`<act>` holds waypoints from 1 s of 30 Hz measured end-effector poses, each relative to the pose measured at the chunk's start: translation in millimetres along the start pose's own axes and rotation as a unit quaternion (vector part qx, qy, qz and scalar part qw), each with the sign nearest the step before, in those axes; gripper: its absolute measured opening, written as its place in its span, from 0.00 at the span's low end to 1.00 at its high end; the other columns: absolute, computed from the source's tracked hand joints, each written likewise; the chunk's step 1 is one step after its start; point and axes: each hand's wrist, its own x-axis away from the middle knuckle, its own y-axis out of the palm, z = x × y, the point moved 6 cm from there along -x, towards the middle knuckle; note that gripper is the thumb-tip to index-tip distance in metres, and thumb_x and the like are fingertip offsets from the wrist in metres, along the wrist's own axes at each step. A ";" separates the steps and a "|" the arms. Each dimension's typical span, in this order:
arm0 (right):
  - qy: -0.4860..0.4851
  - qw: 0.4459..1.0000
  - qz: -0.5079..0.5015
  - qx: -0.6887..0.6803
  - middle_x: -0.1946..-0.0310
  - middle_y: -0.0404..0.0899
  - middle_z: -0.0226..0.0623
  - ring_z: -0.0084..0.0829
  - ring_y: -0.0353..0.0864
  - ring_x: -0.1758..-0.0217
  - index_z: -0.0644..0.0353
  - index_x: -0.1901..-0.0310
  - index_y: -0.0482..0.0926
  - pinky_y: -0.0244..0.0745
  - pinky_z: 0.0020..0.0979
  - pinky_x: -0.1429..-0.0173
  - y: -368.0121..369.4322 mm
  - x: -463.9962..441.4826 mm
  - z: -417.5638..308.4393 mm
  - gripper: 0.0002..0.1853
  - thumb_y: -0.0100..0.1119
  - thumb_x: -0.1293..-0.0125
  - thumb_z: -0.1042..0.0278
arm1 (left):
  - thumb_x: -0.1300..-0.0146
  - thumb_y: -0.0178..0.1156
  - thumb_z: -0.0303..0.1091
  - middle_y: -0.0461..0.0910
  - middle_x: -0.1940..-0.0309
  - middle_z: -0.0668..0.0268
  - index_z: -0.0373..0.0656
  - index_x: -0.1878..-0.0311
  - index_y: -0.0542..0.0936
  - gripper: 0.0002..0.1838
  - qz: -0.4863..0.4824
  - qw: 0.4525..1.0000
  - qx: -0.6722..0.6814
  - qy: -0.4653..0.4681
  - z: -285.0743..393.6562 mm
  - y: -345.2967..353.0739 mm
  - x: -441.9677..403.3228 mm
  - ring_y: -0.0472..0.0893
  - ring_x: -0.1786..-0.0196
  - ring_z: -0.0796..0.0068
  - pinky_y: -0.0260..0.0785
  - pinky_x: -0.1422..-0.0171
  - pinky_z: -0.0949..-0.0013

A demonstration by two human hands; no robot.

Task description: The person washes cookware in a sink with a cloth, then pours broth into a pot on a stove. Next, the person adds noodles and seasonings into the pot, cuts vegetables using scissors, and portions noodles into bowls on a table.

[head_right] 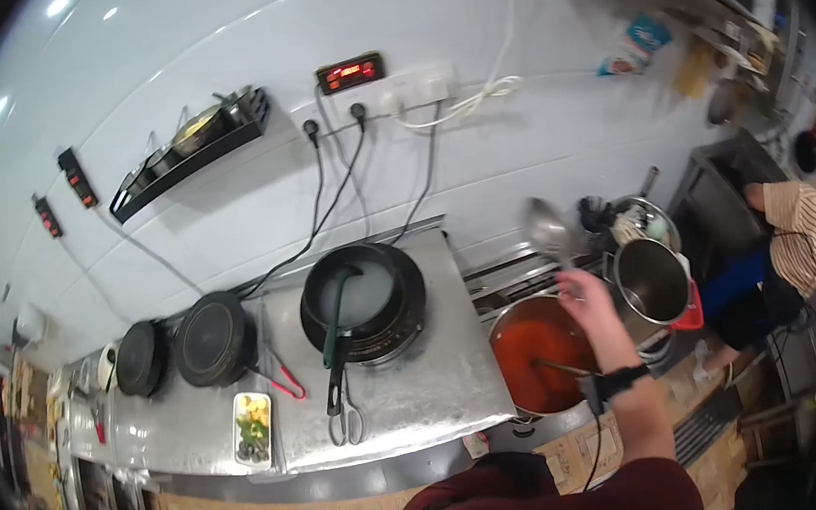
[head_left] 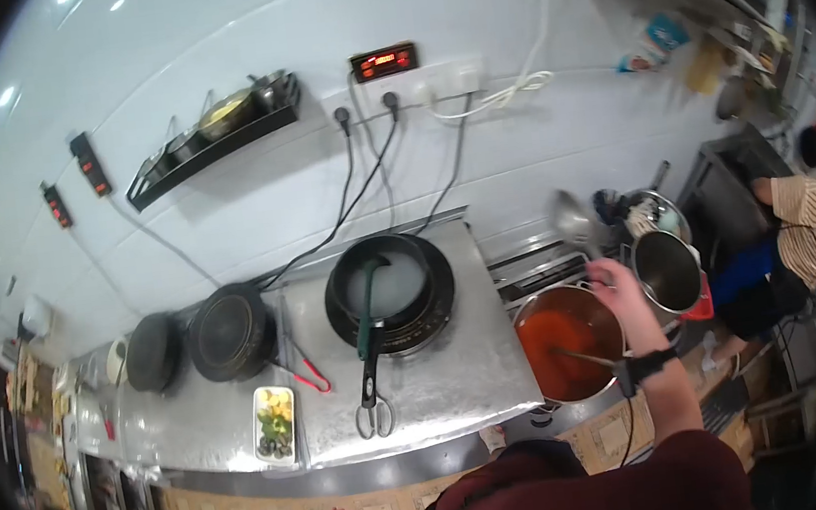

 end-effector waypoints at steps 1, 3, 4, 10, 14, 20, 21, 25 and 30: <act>-0.026 0.999 0.019 -0.007 0.76 0.74 0.30 0.21 0.70 0.75 0.62 0.70 0.75 0.66 0.21 0.74 -43.1 -29.5 -5.0 0.04 0.57 0.47 0.74 | 0.39 0.52 0.42 0.68 0.77 0.76 0.51 0.72 0.70 0.09 0.035 0.999 -0.016 0.001 5.0 12.7 3.8 0.72 0.71 0.80 0.62 0.69 0.75; -0.038 0.997 0.059 -0.031 0.80 0.71 0.28 0.21 0.69 0.77 0.58 0.74 0.73 0.63 0.21 0.77 -114.8 -68.0 -18.2 0.03 0.57 0.50 0.76 | 0.40 0.53 0.44 0.76 0.67 0.76 0.50 0.61 0.75 0.10 0.022 0.999 -0.038 0.007 6.1 6.2 -12.8 0.75 0.63 0.73 0.67 0.60 0.70; -0.075 0.988 0.131 -0.027 0.84 0.64 0.25 0.19 0.64 0.81 0.56 0.77 0.68 0.59 0.19 0.79 -140.9 -77.3 -25.8 0.05 0.53 0.49 0.77 | 0.39 0.52 0.44 0.77 0.67 0.75 0.50 0.61 0.75 0.10 0.021 0.999 -0.039 0.019 6.4 16.5 -8.2 0.75 0.63 0.73 0.67 0.60 0.70; -0.037 0.962 0.263 -0.066 0.84 0.69 0.29 0.23 0.68 0.82 0.54 0.77 0.66 0.62 0.22 0.82 -329.7 -170.7 -21.9 0.05 0.51 0.47 0.73 | 0.39 0.52 0.38 0.74 0.73 0.70 0.47 0.62 0.72 0.07 0.087 0.995 -0.033 0.036 15.3 80.0 19.2 0.76 0.68 0.73 0.65 0.69 0.75; -0.023 0.951 0.262 -0.161 0.77 0.72 0.38 0.32 0.75 0.74 0.60 0.67 0.70 0.73 0.26 0.74 -333.7 -166.9 -22.3 0.04 0.48 0.45 0.71 | 0.38 0.49 0.36 0.74 0.72 0.69 0.47 0.60 0.72 0.07 0.044 0.997 -0.031 0.054 18.4 82.0 16.7 0.76 0.68 0.70 0.65 0.71 0.74; 0.003 0.941 0.305 -0.146 0.67 0.72 0.42 0.34 0.73 0.66 0.67 0.62 0.72 0.78 0.33 0.64 -423.6 -226.2 1.8 0.10 0.44 0.44 0.76 | 0.38 0.51 0.36 0.74 0.70 0.70 0.46 0.57 0.70 0.08 0.118 0.987 -0.069 0.080 39.0 120.1 57.4 0.76 0.66 0.74 0.67 0.66 0.75; -0.025 0.946 0.299 -0.119 0.65 0.71 0.43 0.32 0.72 0.64 0.68 0.61 0.72 0.77 0.34 0.63 -397.2 -212.3 -5.1 0.10 0.43 0.43 0.77 | 0.37 0.51 0.36 0.74 0.70 0.70 0.46 0.58 0.70 0.08 0.124 0.987 -0.064 0.081 36.7 118.3 59.1 0.76 0.66 0.74 0.67 0.66 0.75; -0.035 0.951 0.303 -0.046 0.64 0.72 0.41 0.31 0.72 0.65 0.66 0.60 0.72 0.77 0.33 0.65 -380.8 -208.6 -2.7 0.10 0.44 0.42 0.75 | 0.37 0.51 0.37 0.73 0.71 0.72 0.47 0.60 0.70 0.07 0.145 0.986 -0.048 0.063 36.9 106.1 55.2 0.76 0.67 0.75 0.67 0.66 0.76; -0.171 0.887 0.163 0.397 0.66 0.73 0.40 0.31 0.72 0.68 0.64 0.60 0.72 0.76 0.29 0.65 -383.2 -208.2 -1.9 0.10 0.46 0.42 0.72 | 0.37 0.51 0.37 0.72 0.73 0.73 0.49 0.63 0.70 0.04 0.132 0.991 -0.004 0.035 33.7 73.9 37.9 0.75 0.68 0.75 0.66 0.68 0.76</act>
